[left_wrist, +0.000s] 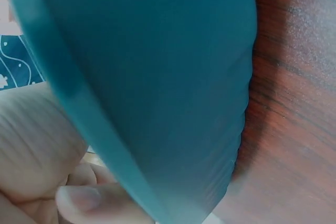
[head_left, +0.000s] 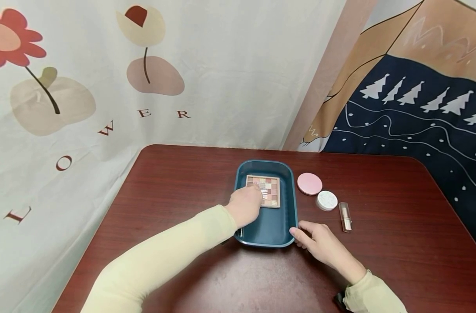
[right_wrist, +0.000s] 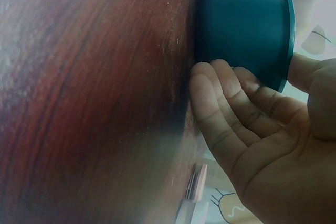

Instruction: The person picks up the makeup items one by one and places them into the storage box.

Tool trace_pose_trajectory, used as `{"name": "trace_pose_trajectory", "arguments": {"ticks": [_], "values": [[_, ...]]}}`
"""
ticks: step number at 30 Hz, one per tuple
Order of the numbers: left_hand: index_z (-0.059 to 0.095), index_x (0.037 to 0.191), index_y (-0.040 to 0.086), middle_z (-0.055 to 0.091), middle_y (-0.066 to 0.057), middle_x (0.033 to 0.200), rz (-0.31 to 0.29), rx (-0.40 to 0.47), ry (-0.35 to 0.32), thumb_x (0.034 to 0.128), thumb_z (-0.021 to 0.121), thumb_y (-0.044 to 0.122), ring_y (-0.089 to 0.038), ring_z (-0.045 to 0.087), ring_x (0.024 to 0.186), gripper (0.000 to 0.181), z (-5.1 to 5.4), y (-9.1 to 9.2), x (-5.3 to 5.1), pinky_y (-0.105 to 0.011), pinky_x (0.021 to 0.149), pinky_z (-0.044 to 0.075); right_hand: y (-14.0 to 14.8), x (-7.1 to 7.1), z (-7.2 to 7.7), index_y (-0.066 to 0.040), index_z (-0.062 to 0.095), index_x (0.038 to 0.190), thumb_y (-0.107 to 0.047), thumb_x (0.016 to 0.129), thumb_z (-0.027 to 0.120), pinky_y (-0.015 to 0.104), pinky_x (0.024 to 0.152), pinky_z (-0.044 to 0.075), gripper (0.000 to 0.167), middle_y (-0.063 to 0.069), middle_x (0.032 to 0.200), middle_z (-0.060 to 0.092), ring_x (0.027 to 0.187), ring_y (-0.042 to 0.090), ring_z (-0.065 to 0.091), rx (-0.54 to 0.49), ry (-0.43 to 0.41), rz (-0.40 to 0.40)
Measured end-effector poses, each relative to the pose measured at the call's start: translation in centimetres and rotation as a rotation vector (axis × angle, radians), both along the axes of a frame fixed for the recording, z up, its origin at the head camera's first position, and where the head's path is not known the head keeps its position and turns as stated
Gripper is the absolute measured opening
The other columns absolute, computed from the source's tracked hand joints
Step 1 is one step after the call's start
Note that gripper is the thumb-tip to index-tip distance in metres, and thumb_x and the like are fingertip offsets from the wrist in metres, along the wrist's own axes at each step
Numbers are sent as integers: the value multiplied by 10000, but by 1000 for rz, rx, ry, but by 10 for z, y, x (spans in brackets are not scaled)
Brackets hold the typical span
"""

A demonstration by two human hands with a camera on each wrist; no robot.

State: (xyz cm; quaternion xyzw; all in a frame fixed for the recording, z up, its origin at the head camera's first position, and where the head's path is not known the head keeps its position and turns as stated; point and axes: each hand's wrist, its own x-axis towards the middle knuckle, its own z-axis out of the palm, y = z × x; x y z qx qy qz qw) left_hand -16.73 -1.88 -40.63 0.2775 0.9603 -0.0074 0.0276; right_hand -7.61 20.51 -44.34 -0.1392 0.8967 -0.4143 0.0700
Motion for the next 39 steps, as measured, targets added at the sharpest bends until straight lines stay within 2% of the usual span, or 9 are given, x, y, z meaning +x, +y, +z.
{"name": "trace_pose_trajectory", "arguments": {"ticks": [3,6,11,15,19,24,29,34,39], "values": [[637,1308,-56,753,-134,953,-6,-18,11,1018,577,157,-190,721,714,365,2,-1,2,-360,563,604,0,0,0,-159,588,755,-263,1055,610,234,593,474,318,-59,673,595,623,3,524,1,0,3],[621,1323,-41,744,-143,969,-13,-30,34,995,634,201,-198,722,730,407,2,-4,4,-361,567,603,1,0,0,-156,592,759,-262,1057,607,235,593,481,317,-53,677,603,627,2,530,1,4,8],[644,1208,3,704,-144,944,-32,-9,94,932,731,233,-232,695,690,369,2,-10,8,-358,549,584,1,0,0,-153,593,759,-264,1059,604,237,588,482,319,-48,678,606,625,2,531,1,10,14],[647,1163,13,690,-150,983,-54,23,145,910,757,243,-257,682,752,359,1,-15,13,-367,583,591,1,0,0,-151,593,758,-261,1058,605,236,589,484,320,-56,676,603,626,2,532,4,11,13],[647,1175,13,682,-147,1043,-90,59,193,915,783,338,-249,675,823,438,-2,-22,18,-355,612,605,0,0,0,-147,594,756,-257,1056,609,237,588,485,320,-63,671,599,623,3,534,7,7,7],[664,1128,30,677,-121,1029,-147,104,280,953,727,447,-231,645,832,457,-8,-29,24,-319,619,601,0,0,1,-144,597,757,-262,1058,606,236,588,484,323,-59,669,598,619,3,533,10,8,10],[686,1153,26,691,-120,1079,-180,88,347,1005,620,503,-227,629,848,504,-8,-35,30,-293,640,586,0,-1,1,-140,601,766,-271,1063,596,237,595,489,324,-59,676,604,629,1,539,18,10,16],[687,1169,23,668,-108,1077,-202,89,350,1023,578,502,-231,595,882,512,-8,-42,35,-298,739,554,0,-1,2,-138,601,765,-272,1062,598,238,597,491,326,-61,677,606,632,2,542,23,11,15],[671,1150,24,621,-105,1056,-210,128,357,1010,581,520,-240,536,894,523,-11,-51,41,-332,764,501,0,-1,1,-139,602,765,-269,1062,598,238,595,494,324,-63,677,609,633,0,545,26,19,17]]}}
